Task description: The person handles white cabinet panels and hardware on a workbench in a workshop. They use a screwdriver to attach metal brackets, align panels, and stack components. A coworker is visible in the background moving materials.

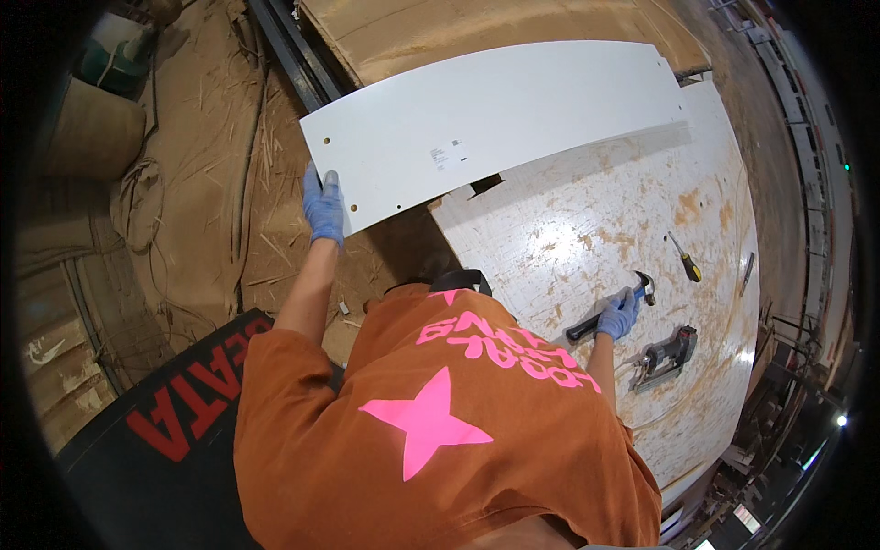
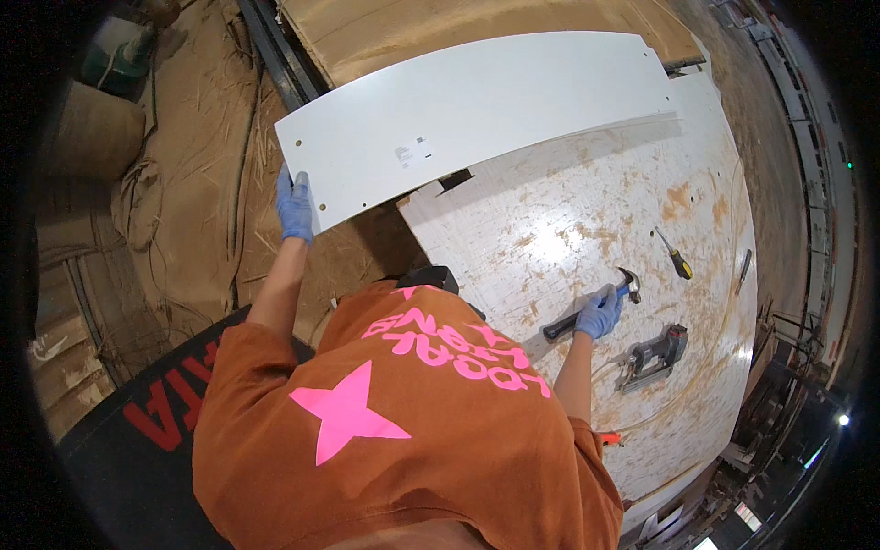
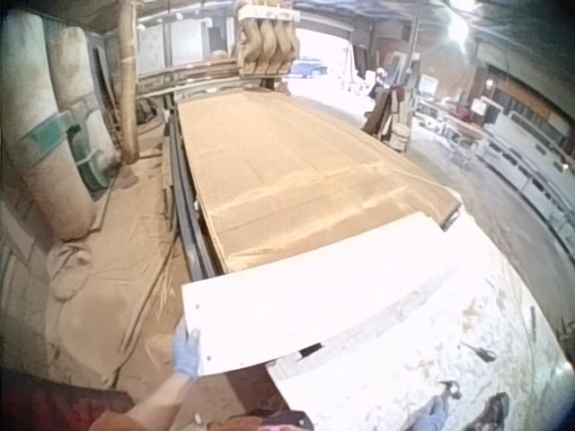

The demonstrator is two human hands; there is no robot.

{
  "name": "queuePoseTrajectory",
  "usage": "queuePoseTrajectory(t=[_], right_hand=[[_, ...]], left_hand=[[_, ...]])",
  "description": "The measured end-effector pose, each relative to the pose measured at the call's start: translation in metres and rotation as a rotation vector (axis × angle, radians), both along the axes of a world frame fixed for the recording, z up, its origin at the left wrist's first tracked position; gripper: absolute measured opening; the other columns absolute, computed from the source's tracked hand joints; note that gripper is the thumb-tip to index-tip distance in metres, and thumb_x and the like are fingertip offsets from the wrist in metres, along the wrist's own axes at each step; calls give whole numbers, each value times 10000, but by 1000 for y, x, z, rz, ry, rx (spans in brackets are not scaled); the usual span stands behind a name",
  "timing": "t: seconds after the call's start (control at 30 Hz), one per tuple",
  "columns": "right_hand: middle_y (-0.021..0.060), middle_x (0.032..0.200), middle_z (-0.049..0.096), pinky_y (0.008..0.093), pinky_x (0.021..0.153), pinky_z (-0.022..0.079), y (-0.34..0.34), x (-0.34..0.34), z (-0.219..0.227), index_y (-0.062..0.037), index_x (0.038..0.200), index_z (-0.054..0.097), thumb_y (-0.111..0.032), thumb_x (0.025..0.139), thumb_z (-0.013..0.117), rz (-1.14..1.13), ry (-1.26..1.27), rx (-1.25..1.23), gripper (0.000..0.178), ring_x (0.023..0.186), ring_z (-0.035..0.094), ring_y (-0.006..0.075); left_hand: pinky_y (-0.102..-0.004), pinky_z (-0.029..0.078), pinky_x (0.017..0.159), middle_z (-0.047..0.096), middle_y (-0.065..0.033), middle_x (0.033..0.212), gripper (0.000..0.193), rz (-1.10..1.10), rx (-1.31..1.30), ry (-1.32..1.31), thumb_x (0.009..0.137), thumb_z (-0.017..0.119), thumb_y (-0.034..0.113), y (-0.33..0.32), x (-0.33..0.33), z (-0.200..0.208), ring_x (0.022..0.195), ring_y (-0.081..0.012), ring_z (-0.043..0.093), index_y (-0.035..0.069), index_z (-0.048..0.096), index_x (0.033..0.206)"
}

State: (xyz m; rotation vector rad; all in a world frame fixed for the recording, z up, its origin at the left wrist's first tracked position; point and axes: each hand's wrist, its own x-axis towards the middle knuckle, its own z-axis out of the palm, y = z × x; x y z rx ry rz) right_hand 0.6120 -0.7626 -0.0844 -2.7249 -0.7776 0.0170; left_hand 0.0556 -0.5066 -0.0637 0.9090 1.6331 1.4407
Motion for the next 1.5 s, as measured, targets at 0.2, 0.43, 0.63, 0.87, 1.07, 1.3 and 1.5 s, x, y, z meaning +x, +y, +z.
queuePoseTrajectory(t=[0.2,0.43,0.63,0.87,1.07,1.3,1.5], right_hand=[[155,1331,491,378,980,419,-7,4,-10,-197,1236,592,-234,797,641,7,-28,26,443,1169,507,322],[149,1323,498,374,980,418,-3,2,-7,-189,1226,597,-217,789,643,-9,-17,53,440,1169,506,318],[133,1300,522,377,963,427,2,-8,-1,-188,1194,615,-202,790,639,-27,-16,72,405,1144,519,317],[141,1272,539,386,947,435,-1,-4,-6,-175,1169,633,-209,795,632,-28,-19,135,376,1121,530,324],[155,1287,523,392,943,436,-1,-4,-4,-170,1202,605,-288,791,627,31,-64,86,428,1116,535,338],[203,1375,419,425,988,393,16,-58,23,-160,1215,595,-297,764,654,-33,-164,-61,476,1235,423,365],[208,1380,410,411,1049,334,23,-122,31,-88,1268,539,-273,786,675,250,-132,300,534,1271,394,354]], left_hand=[[-296,415,953,534,-124,1267,494,-9,38,46,911,545,82,17,8,-9,1097,-190,530,-1,380,1369],[-311,431,940,551,-148,1247,516,-17,55,162,917,556,135,18,16,-7,1088,-206,546,-14,364,1372],[-315,423,953,525,-166,1271,510,-29,8,83,913,550,123,22,35,-1,1112,-216,535,-19,370,1368],[-337,404,975,471,-170,1310,590,-33,-11,347,897,583,160,28,50,-4,1140,-244,509,-2,311,1394],[-321,414,955,445,-146,1324,659,-14,-53,-81,878,627,203,33,50,-12,1107,-234,514,13,278,1403],[-347,485,842,579,-101,1164,593,-200,-240,-484,828,707,241,42,28,-11,953,-212,587,24,421,1299],[-335,509,794,610,-74,1087,549,-284,-349,-582,804,735,254,7,31,8,934,-198,606,47,474,1240]])
